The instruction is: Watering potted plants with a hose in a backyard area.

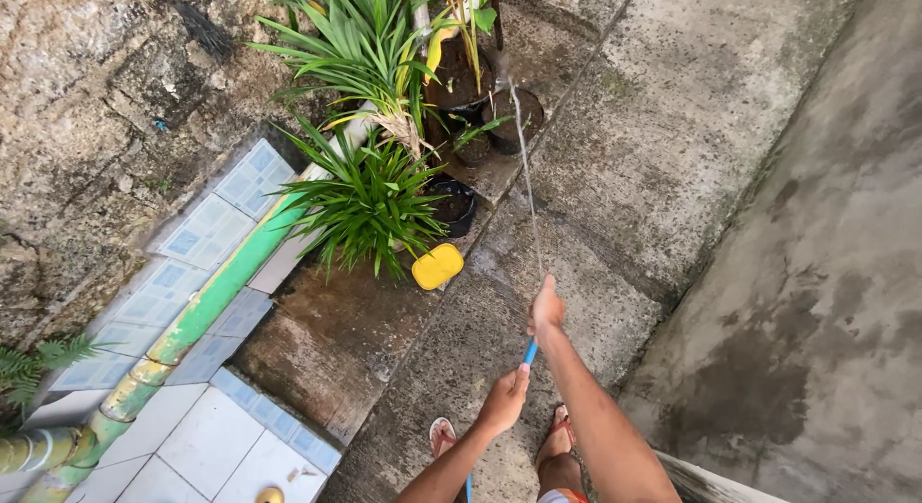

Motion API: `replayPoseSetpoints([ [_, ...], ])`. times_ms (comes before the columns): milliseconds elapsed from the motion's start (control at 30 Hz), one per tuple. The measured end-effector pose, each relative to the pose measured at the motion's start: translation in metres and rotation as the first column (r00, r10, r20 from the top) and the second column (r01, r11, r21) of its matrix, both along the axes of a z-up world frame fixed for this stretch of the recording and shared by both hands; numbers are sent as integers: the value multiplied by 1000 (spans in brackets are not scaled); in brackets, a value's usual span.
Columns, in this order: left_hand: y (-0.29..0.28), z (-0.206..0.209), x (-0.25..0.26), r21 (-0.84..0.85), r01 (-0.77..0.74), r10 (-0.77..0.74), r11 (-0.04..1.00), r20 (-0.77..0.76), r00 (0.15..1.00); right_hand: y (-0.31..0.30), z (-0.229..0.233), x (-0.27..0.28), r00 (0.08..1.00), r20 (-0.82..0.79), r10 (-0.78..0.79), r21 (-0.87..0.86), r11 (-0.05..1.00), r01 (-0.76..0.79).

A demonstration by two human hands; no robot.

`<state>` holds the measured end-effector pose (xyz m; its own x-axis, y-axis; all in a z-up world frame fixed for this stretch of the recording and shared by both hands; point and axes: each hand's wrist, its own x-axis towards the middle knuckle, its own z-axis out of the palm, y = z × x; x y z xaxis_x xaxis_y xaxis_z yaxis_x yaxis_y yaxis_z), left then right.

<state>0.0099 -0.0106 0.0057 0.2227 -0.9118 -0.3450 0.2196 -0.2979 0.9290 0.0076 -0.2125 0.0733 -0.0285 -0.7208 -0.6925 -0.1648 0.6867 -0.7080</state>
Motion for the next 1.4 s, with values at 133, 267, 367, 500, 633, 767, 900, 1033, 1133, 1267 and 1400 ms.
replayPoseSetpoints([
  [133,5,10,2,18,11,-11,1000,7,1000,3,5,-3,998,-63,-28,29,999,29],
  [267,6,25,4,53,26,-30,998,79,996,7,13,-4,999,-29,-34,71,997,36],
  [367,6,46,6,72,26,-31,997,74,997,8,13,-1,999,-27,-29,70,997,31],
  [500,8,36,0,9,-3,3,1000,39,999,10,21,4,999,-49,16,71,997,-12],
  [633,13,24,-6,3,-21,21,1000,18,1000,13,14,5,992,-22,121,100,988,-118],
  [767,18,12,-15,47,-38,39,998,-20,999,17,4,6,980,-50,190,138,974,-182],
  [900,25,10,-17,30,-72,75,997,-117,990,23,-1,6,978,-95,188,131,976,-175],
  [1033,28,5,-19,34,-46,48,998,-67,997,22,-19,2,975,-63,215,183,962,-200],
  [1133,34,-4,-27,52,-56,62,997,-115,991,28,-23,4,967,-82,241,189,957,-223],
  [1267,43,-25,-43,42,-82,90,996,-237,967,40,-19,7,930,-192,313,241,934,-264],
  [1400,50,-21,-47,75,-77,93,994,-235,968,50,-23,8,902,-219,373,285,908,-306],
])
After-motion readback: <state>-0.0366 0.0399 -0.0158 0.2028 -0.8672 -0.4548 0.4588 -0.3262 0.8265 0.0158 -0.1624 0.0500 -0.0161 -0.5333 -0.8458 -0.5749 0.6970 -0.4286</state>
